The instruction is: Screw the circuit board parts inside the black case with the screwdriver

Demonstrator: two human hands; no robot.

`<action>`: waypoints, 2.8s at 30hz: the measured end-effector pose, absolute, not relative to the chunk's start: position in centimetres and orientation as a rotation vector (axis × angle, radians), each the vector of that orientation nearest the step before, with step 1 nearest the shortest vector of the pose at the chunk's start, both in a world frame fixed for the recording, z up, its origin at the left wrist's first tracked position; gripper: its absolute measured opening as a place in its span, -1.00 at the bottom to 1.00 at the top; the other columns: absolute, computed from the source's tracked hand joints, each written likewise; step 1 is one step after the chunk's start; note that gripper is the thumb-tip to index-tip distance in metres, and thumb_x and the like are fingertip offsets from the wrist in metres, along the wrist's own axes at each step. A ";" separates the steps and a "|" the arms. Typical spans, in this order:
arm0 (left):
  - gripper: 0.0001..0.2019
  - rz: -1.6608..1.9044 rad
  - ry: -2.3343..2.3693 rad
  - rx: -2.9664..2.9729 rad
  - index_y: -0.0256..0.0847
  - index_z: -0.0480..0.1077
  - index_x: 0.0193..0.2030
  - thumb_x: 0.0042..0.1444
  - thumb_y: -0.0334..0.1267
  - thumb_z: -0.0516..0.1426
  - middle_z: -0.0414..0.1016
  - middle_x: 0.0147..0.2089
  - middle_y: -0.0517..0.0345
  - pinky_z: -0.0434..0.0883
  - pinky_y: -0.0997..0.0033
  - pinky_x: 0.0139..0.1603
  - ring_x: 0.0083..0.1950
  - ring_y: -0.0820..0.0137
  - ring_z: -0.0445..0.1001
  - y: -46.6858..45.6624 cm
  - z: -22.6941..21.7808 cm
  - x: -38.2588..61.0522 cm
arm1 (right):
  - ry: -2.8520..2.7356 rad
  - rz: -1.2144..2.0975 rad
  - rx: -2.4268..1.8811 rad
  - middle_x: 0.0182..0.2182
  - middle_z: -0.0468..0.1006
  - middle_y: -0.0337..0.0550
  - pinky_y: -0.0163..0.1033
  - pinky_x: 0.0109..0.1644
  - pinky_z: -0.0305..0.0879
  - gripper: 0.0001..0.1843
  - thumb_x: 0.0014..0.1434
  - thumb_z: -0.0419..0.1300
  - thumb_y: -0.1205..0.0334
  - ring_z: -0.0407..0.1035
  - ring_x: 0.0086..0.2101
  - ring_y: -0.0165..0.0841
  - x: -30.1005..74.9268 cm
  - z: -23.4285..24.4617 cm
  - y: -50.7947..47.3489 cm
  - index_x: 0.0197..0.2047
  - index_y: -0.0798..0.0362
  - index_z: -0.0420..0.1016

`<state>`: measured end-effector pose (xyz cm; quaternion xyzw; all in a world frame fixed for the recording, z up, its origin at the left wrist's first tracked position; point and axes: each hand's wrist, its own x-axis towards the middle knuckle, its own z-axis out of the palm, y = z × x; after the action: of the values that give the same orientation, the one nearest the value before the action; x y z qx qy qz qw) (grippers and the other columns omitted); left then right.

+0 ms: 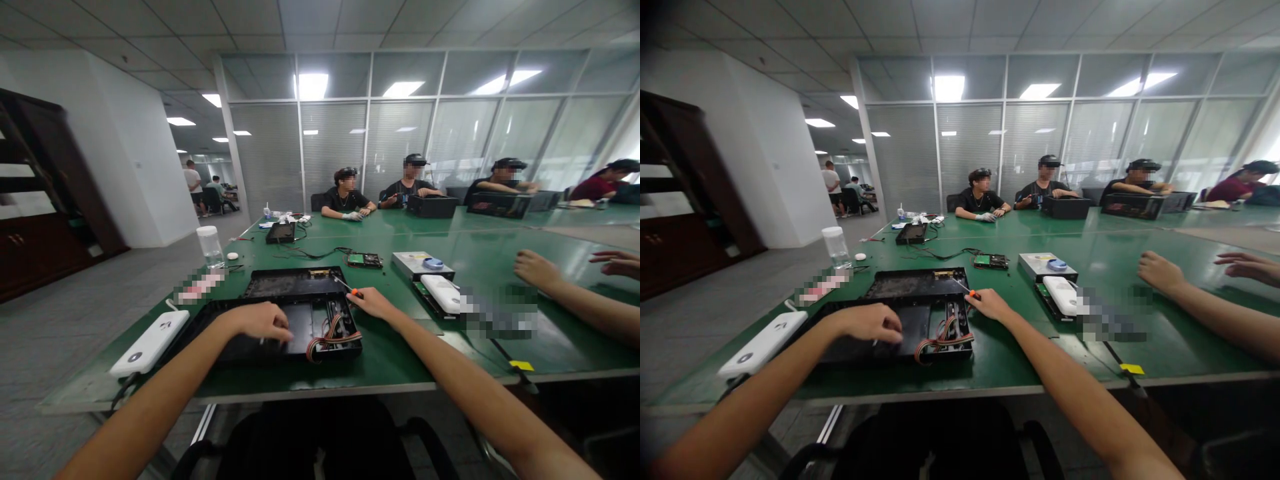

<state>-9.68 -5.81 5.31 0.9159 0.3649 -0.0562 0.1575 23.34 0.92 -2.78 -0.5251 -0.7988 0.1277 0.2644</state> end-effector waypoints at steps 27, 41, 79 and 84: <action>-0.84 0.241 0.817 3.153 -0.26 0.35 -0.22 0.03 -0.36 0.04 0.43 -0.36 0.11 0.25 0.53 -0.33 -0.35 0.41 0.38 1.6 3.9 0.1 | -2.225 0.438 -1.236 -0.66 0.32 -0.29 -0.39 -0.51 0.00 -0.51 0.06 -0.04 -0.09 0.13 -0.60 -0.48 23.6 -2.1 0.2 -0.47 0.16 0.46; -0.82 0.653 0.764 2.924 -0.24 0.46 -0.25 0.08 -0.31 0.05 0.50 -0.23 0.13 0.27 0.55 -0.10 -0.19 0.46 0.42 3.7 -1.0 0.6 | -2.178 0.258 -1.275 -0.66 0.26 -0.30 -0.37 -0.49 -0.02 -0.56 0.06 -0.04 -0.05 0.09 -0.59 -0.48 25.0 -1.8 0.9 -0.51 0.15 0.41; -0.82 0.525 0.873 2.819 -0.25 0.46 -0.26 -0.02 -0.33 0.09 0.49 -0.36 0.17 0.26 0.61 -0.33 -0.39 0.50 0.40 2.5 0.4 0.7 | -1.645 0.143 -1.129 -0.58 0.30 -0.26 -0.35 -0.42 0.12 -0.67 0.08 -0.07 -0.02 0.18 -0.55 -0.43 25.1 0.6 -0.4 -0.39 0.08 0.30; -0.82 0.542 0.876 2.817 -0.25 0.47 -0.27 -0.03 -0.33 0.10 0.50 -0.37 0.17 0.25 0.61 -0.34 -0.40 0.50 0.40 2.6 0.2 0.8 | -1.759 0.060 -1.205 -0.56 0.35 -0.21 -0.35 -0.38 0.13 -0.68 0.11 -0.08 0.01 0.22 -0.52 -0.41 25.0 1.5 -1.5 -0.38 0.06 0.31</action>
<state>0.78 2.56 0.17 0.9368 0.2914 0.1801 0.0708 24.98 -1.45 1.48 -0.4945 -0.7221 0.0244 0.4832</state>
